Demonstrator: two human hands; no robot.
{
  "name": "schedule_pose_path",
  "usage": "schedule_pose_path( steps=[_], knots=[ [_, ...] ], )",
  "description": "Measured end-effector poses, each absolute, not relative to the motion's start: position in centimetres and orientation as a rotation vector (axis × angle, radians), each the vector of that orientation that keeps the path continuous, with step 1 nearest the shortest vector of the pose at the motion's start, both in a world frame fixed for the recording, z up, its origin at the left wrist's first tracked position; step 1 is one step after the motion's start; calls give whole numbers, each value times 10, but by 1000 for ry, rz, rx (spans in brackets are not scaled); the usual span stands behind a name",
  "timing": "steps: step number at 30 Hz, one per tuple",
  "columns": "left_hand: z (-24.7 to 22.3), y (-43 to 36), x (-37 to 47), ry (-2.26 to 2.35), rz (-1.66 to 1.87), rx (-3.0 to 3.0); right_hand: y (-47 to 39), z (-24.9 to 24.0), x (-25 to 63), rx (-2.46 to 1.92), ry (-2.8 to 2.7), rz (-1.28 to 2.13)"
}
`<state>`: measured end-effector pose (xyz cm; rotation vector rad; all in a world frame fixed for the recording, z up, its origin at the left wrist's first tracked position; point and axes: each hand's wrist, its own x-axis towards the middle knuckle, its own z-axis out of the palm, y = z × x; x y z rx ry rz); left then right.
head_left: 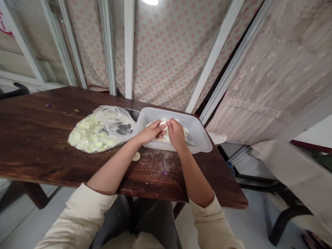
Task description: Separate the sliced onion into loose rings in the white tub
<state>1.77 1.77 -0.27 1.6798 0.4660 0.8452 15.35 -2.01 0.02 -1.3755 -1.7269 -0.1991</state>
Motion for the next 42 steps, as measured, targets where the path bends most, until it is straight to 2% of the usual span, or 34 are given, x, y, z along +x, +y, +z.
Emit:
schedule_pose_path(
  steps=[5,11,16,21,28,35,42],
  knots=[
    [-1,16,18,496,867,1649,-21,-1,151,-1463,-1629,-302],
    [2,14,17,491,907,1576,-16,-3,161,-1413,-1404,-114],
    [1,14,17,481,885,1621,-17,1,158,-1188,-1626,49],
    [-2,16,16,462,856,1652,-18,1,156,-1178,-1653,217],
    [-1,15,17,477,846,1681,-20,0,156,-1226,-1689,68],
    [1,13,17,498,868,1702,-20,-2,153,-1422,-1679,-244],
    [2,13,16,496,890,1651,-15,-7,160,-1474,-1438,-94]
  ],
)
